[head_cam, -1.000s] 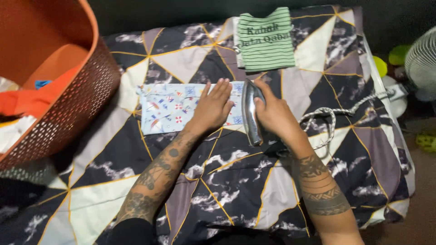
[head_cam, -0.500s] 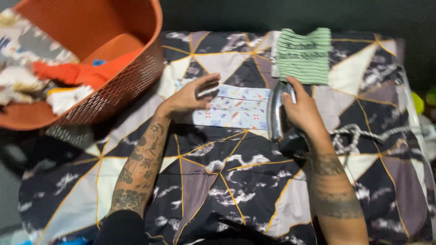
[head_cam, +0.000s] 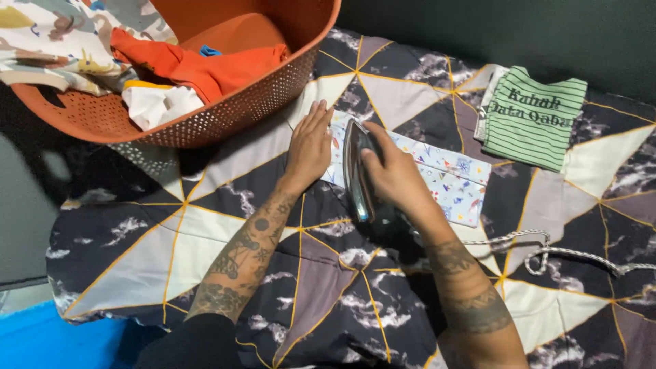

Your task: Ironing small pieces of clothing on a bed.

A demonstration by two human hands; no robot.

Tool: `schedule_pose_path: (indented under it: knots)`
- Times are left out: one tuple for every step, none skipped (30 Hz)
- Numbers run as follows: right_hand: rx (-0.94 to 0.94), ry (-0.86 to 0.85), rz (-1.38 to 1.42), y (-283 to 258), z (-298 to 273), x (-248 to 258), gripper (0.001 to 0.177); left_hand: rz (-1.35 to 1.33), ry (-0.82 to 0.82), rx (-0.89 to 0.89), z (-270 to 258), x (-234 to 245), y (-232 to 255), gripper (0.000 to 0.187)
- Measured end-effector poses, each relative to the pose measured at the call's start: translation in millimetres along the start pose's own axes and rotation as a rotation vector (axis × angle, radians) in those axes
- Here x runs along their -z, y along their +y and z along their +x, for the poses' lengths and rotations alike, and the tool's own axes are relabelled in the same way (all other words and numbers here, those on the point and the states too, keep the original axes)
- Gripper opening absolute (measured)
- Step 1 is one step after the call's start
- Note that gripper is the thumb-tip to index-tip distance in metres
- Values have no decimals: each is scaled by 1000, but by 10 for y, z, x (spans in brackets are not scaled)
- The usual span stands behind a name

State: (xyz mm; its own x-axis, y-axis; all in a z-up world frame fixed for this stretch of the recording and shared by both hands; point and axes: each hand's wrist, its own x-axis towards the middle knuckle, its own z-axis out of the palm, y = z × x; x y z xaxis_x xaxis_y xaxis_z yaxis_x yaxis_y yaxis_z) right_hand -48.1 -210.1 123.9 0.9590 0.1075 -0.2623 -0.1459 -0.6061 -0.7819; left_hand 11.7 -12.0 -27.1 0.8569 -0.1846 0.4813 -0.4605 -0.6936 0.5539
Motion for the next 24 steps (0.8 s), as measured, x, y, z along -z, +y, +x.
schedule_pose_path:
  knots:
    - [-1, -3, 1, 99, 167, -80, 50, 1, -1, 3, 14, -21, -35, 48]
    - [215, 78, -77, 202, 339, -163, 49, -28, 15, 40, 29, -47, -75, 48]
    - [423, 153, -156, 327, 479, -254, 48, -62, 24, 81, 3, -88, -98, 48]
    - [414, 147, -155, 288, 582, -259, 48, -65, 16, 89, 14, -78, -92, 48]
    - [522, 203, -146, 267, 664, -264, 46, -52, 16, 93, 8, -79, -72, 48]
    - [630, 258, -137, 251, 742, -263, 45, -38, 16, 96, 3, -81, -44, 48]
    - [624, 261, -136, 129, 754, -221, 45, -41, 10, 94, 24, -65, -26, 48]
    - [410, 177, -103, 4, 762, -175, 45, -18, 2, 95, 44, -44, -2, 49]
    - [195, 87, -69, -117, 757, -131, 46, 2, -8, 96, 51, -26, 30, 50]
    - [185, 90, -69, -130, 743, -108, 46, -4, -16, 96, 33, -17, 40, 50]
    - [203, 66, -68, -163, 753, -69, 47, -3, -11, 89, 55, -4, 41, 53]
    - [220, 42, -67, -199, 758, -32, 47, -1, -7, 83, 73, 13, 44, 55]
    - [220, 44, -72, -275, 683, 14, 47, -5, -4, 83, 75, 8, 45, 55]
    - [123, -53, -72, -351, 606, 57, 49, -7, -8, 88, 73, 4, 45, 55]
    - [27, -152, -70, -431, 537, 92, 52, -6, -12, 96, 69, 9, 37, 54]
    - [29, -153, -74, -370, 495, 69, 52, -7, -8, 98, 88, 18, 36, 54]
    - [41, -178, -91, -293, 432, 46, 52, -25, -10, 115, 83, 16, 49, 51]
    - [53, -203, -109, -212, 367, 24, 52, -44, -11, 132, 77, 12, 64, 48]
    - [50, -205, -112, -90, 365, -42, 52, -48, -11, 136, 88, 12, 56, 48]
    - [260, -118, -119, 34, 357, -104, 52, -88, 20, 154, 99, 13, 54, 45]
    - [471, -34, -122, 158, 342, -174, 52, -125, 49, 172, 102, 24, 50, 42]
    - [469, -37, -121, 100, 325, -211, 52, -125, 48, 175, 83, 19, 54, 42]
    - [365, -13, -144, 30, 317, -244, 51, -129, 50, 168, 93, 24, 51, 41]
    - [260, 9, -165, -42, 300, -267, 51, -132, 51, 161, 104, 31, 60, 39]
